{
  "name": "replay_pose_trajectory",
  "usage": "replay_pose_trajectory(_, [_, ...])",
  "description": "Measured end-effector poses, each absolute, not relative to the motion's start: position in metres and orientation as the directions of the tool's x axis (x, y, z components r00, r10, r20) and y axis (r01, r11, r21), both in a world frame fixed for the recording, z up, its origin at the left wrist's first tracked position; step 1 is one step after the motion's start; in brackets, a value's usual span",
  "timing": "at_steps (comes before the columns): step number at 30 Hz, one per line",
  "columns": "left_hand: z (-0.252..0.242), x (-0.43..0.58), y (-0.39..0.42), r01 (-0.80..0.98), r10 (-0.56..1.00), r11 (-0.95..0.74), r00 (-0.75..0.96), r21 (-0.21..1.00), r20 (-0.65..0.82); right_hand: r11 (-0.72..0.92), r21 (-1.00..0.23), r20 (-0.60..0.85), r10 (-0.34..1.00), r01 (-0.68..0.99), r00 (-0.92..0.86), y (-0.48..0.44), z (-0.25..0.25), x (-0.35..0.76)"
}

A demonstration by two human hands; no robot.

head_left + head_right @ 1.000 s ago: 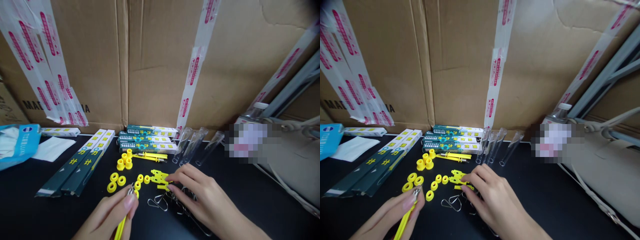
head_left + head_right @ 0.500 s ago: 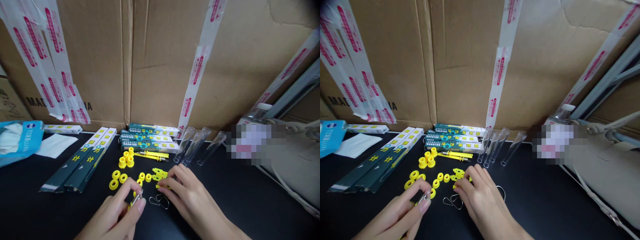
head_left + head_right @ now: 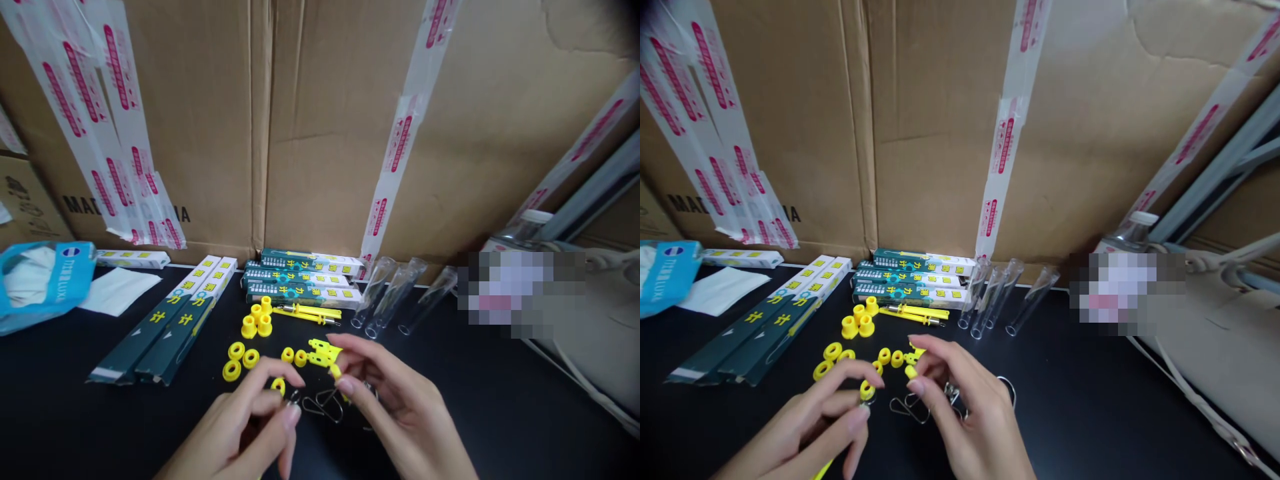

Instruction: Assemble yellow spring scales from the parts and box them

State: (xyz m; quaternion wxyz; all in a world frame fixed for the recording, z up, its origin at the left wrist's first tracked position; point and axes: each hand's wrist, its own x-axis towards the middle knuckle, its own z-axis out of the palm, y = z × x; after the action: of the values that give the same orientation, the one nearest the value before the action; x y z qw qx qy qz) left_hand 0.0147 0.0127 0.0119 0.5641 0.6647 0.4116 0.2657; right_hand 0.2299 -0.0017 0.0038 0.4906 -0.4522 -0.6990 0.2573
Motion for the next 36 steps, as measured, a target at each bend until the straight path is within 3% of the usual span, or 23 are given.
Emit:
replay_pose_trajectory(4, [0.016,0.016,0.009,0.235,0.875,0.026,0.464,0.972,-0.135,0.310,-0.946,0.300,0.947,0.089,-0.114,-0.007,0.007,0.224])
replay_pose_trajectory(11, [0.009,0.014,0.012,0.265,0.848,-0.009,0.513,0.964,-0.133,-0.001,-0.978,0.015,0.997,-0.207,-0.072,-0.006,0.007,0.220])
replay_pose_trajectory(16, [0.001,0.011,0.014,0.243,0.844,-0.067,0.531,0.968,-0.075,-0.038,-0.963,-0.017,0.996,-0.266,-0.084,-0.006,0.007,0.216])
replay_pose_trajectory(22, [0.008,0.012,0.014,0.221,0.855,-0.009,0.507,0.975,-0.107,-0.052,-0.941,-0.014,0.993,-0.335,-0.117,-0.007,0.004,0.210])
replay_pose_trajectory(28, [-0.001,0.008,0.023,0.299,0.791,-0.118,0.605,0.947,-0.092,-0.142,-0.952,-0.096,0.980,-0.272,-0.176,-0.002,-0.005,0.219])
replay_pose_trajectory(36, [-0.002,0.007,0.023,0.166,0.790,-0.013,0.607,0.986,-0.092,-0.121,-0.945,-0.059,0.977,-0.304,-0.204,-0.005,-0.008,0.215])
